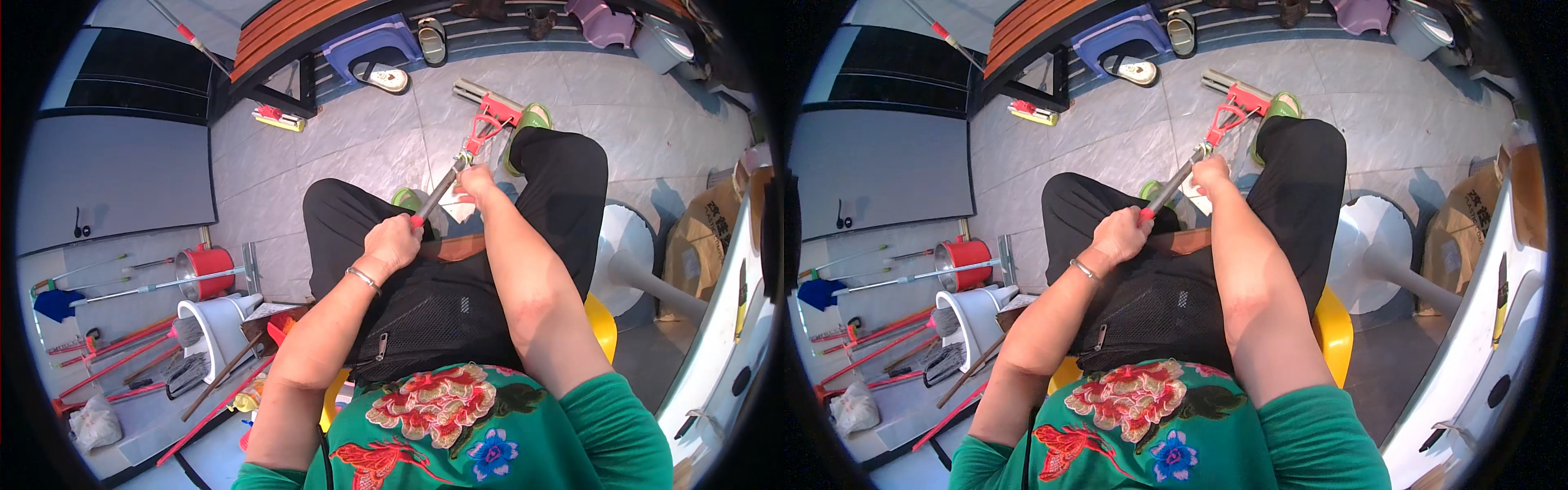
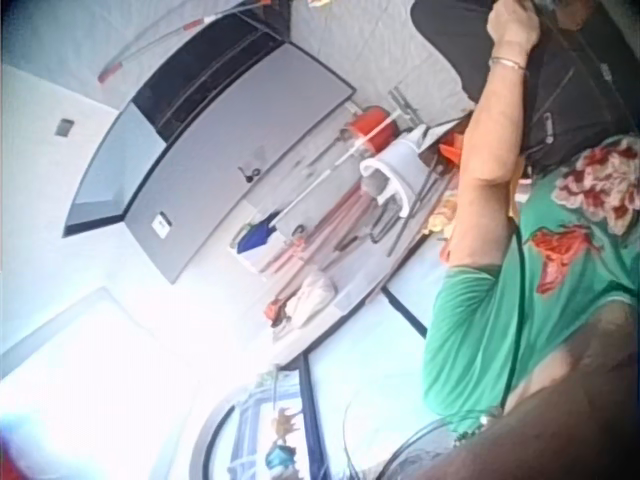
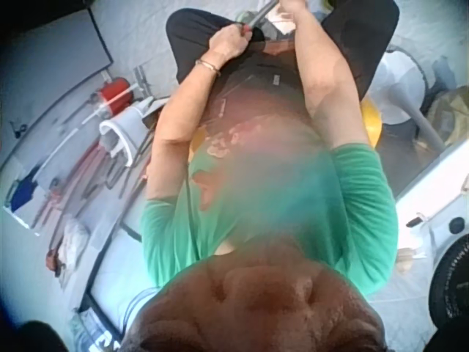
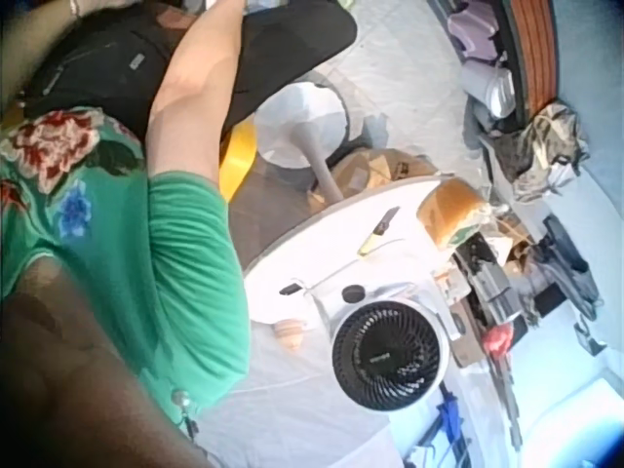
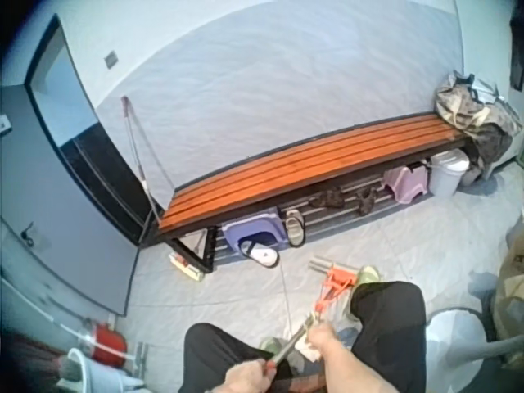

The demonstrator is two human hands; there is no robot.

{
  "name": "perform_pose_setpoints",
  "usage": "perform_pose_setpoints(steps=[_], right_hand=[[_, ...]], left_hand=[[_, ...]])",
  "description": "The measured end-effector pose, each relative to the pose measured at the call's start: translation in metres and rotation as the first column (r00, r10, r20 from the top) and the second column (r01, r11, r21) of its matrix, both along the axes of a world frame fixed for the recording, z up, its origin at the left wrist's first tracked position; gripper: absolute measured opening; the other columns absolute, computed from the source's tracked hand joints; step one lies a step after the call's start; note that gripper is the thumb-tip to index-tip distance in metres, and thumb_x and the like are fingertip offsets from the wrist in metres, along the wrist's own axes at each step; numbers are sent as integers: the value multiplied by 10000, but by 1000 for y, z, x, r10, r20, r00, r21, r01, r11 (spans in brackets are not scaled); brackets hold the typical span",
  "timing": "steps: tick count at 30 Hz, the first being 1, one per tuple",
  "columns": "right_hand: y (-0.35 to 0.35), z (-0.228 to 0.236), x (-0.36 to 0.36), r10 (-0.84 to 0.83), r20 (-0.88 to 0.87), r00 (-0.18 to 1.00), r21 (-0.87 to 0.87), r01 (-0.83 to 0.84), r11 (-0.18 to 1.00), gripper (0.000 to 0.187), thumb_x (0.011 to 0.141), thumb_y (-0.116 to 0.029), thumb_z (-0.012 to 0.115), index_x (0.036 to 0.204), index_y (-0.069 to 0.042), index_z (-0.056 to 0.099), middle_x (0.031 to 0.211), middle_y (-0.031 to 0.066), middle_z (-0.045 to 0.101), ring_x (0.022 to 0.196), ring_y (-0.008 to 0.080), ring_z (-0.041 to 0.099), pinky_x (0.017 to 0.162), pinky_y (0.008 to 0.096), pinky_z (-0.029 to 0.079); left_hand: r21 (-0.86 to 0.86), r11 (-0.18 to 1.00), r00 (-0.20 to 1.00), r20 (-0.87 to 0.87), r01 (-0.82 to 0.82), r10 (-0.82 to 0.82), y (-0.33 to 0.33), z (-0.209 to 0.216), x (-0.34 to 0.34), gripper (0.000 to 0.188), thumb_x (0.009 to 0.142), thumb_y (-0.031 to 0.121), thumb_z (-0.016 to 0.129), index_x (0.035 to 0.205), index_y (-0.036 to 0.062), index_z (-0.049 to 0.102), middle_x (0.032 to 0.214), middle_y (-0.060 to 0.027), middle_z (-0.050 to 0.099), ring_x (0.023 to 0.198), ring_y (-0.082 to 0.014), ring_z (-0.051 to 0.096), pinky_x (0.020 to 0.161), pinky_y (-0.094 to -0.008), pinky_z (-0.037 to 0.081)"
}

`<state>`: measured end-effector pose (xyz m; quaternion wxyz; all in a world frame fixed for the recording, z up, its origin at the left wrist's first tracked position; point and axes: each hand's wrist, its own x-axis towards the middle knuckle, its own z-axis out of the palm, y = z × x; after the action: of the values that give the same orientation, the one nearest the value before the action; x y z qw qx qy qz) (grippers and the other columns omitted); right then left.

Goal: Assembling a floor squeegee by removing packaging and attaching the handle to the head.

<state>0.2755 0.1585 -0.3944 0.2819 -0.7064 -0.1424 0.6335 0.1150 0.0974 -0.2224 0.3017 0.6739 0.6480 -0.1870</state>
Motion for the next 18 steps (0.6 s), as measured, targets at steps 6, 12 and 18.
perform_pose_setpoints(steps=[6, 12, 18], right_hand=[[-8, 7, -4, -54, 28, 998, -24, 55, 998, 185, 801, -107, 557, 947, -7, 612, 814, 107, 633, 698, 226, 648, 594, 437, 499], [21, -26, 12, -285, 286, 915, 74, 276, 958, 237, 719, -157, 644, 936, -72, 684, 1014, 179, 662, 967, 314, 635, 836, 387, 486], [32, -84, 1, -147, 376, 915, -70, 186, 980, 158, 726, -136, 721, 833, -47, 648, 800, 101, 667, 651, 189, 637, 494, 344, 471]], left_hand=[[25, 999, 999, -6, 47, -47, 2, -5, -2, 318, 873, 337, 534, 899, 27, 600, 890, -192, 654, 899, -367, 623, 768, -455, 487], [59, 997, 999, -13, 54, -53, -5, -5, -1, 296, 873, 324, 540, 918, 36, 588, 849, -201, 652, 857, -374, 628, 744, -468, 493], [45, 997, 997, -30, 68, -67, -5, 2, 6, 298, 878, 303, 524, 950, 18, 575, 862, -200, 659, 854, -373, 634, 750, -464, 500]])
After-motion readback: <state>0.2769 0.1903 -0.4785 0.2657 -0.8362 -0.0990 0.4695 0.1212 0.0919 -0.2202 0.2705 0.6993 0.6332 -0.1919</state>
